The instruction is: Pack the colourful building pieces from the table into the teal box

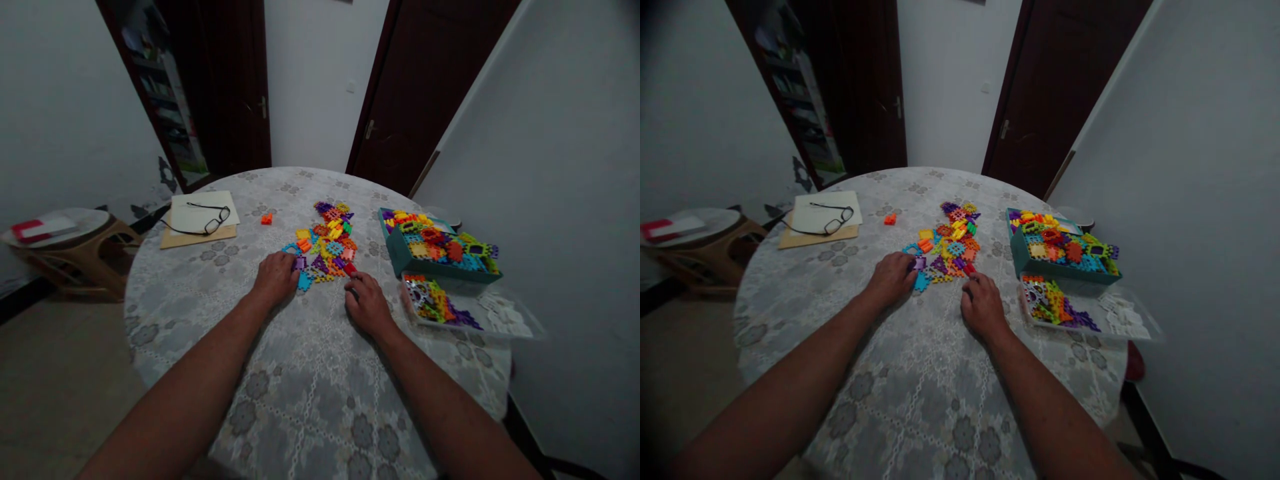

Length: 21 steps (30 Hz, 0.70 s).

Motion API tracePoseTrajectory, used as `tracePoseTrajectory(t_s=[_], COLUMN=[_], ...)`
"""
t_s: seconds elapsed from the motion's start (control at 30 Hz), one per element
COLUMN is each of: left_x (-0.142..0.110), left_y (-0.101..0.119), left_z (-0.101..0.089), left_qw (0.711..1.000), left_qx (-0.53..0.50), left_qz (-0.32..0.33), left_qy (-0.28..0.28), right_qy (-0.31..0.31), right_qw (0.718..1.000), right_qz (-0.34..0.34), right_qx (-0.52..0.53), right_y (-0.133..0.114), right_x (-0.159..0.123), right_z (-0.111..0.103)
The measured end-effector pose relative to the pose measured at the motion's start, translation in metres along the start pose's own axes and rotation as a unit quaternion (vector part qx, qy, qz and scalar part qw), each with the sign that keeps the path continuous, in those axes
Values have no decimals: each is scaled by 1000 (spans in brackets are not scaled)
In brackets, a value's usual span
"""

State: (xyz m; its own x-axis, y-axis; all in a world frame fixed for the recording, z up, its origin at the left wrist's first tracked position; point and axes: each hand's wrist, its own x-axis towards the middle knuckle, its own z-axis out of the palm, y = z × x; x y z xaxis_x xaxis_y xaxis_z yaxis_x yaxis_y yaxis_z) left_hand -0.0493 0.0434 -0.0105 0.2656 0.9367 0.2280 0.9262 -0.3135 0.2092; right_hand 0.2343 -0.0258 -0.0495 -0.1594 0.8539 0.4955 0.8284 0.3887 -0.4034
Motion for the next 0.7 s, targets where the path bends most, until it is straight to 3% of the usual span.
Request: tracePoseTrajectory(t_s=[0.3,0.43,0.7], left_x=[2,2,-1], left_y=[1,4,3], left_z=[4,3,5], left_qw=[1000,999,987], left_qx=[-21,-41,-152], left_qz=[8,29,53], left_qy=[2,-1,12], right_qy=[20,52,12], right_qw=[999,997,996], right_qz=[17,39,59], right_qx=[23,-29,-65], right_y=[3,5,10], right_x=[1,3,8], right_z=[0,6,7])
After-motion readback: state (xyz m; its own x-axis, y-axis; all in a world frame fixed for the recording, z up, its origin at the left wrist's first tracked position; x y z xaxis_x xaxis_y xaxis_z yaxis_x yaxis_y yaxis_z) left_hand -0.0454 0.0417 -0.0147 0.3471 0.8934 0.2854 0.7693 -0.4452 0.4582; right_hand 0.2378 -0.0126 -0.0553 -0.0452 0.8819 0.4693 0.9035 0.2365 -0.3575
